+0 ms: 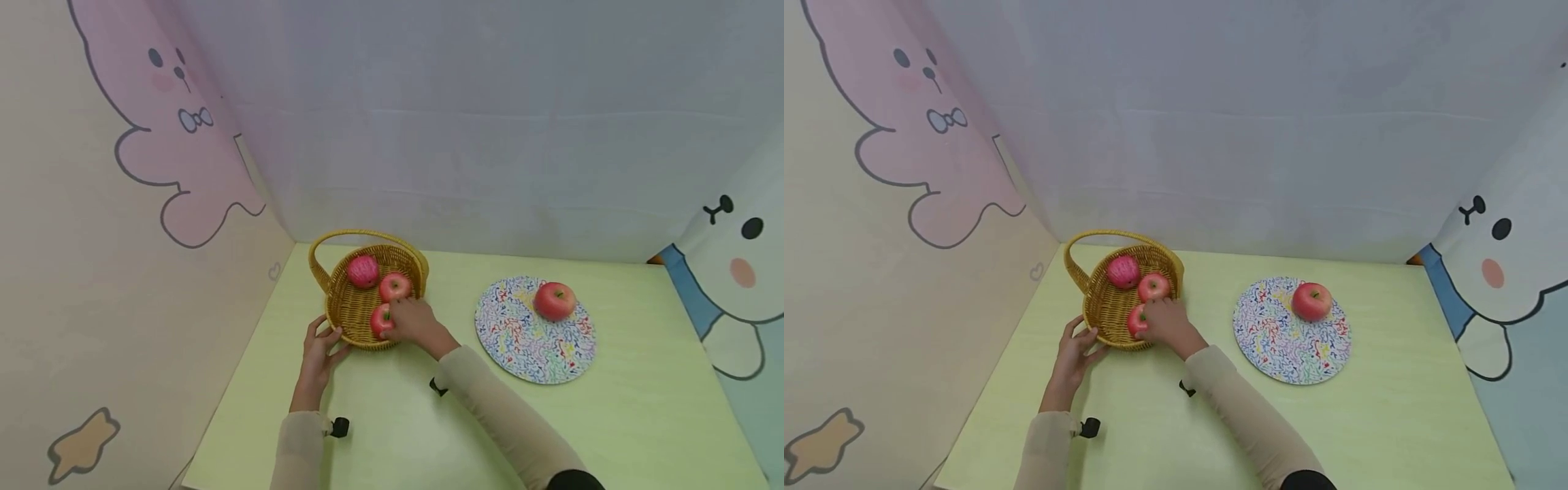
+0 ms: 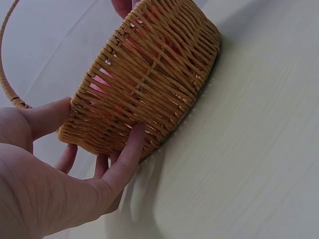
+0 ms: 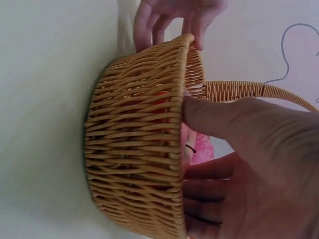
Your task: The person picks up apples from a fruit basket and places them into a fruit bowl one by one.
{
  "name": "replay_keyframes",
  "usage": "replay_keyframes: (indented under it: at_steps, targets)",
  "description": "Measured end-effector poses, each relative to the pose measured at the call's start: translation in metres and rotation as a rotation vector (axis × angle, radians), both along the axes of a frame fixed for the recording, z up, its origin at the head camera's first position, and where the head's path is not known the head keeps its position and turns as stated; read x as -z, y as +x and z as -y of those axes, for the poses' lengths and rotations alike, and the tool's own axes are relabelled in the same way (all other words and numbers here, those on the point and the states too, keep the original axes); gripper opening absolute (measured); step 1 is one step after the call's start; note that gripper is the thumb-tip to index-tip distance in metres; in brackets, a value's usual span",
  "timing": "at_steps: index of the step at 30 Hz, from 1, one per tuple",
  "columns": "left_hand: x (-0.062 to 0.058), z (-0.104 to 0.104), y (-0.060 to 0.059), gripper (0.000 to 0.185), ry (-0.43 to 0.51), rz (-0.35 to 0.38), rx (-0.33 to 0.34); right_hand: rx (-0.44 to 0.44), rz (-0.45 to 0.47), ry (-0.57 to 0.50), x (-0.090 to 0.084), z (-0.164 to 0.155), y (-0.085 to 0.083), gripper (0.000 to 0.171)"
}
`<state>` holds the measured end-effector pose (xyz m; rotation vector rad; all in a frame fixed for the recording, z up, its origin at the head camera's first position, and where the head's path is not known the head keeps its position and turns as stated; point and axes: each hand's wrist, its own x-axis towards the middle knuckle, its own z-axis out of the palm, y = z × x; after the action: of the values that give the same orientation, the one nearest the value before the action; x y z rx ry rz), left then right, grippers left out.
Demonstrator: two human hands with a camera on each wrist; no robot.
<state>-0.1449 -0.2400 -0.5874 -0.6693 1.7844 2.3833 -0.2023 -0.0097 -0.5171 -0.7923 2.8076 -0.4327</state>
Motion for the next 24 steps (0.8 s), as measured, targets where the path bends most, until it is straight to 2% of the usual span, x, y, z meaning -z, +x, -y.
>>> replay_keyframes:
  at_steps: [2, 6, 11, 14, 18, 24]
  targets:
    - [0.000, 0.001, 0.000, 0.062, -0.001, -0.006, 0.005, 0.003, 0.042, 0.012, -0.003, 0.003, -0.003, 0.049]
    - [0.000, 0.001, 0.000, 0.064, 0.006, -0.009, 0.012, -0.001, 0.117, 0.020, -0.007, 0.008, -0.005, 0.037]
    - [-0.001, 0.002, 0.001, 0.063, 0.007, -0.009, 0.007, -0.015, 0.153, 0.000, -0.004, 0.011, -0.007, 0.053]
    - [0.000, 0.003, 0.000, 0.062, 0.000, -0.018, 0.001, -0.026, 0.163, -0.050, 0.001, 0.010, -0.009, 0.055]
    - [0.000, 0.004, 0.001, 0.062, -0.006, -0.010, -0.008, -0.054, 0.170, -0.128, 0.010, 0.006, -0.013, 0.049]
    - [0.002, 0.002, 0.000, 0.061, 0.006, -0.004, -0.003, -0.060, 0.112, -0.237, 0.018, -0.002, -0.014, 0.049]
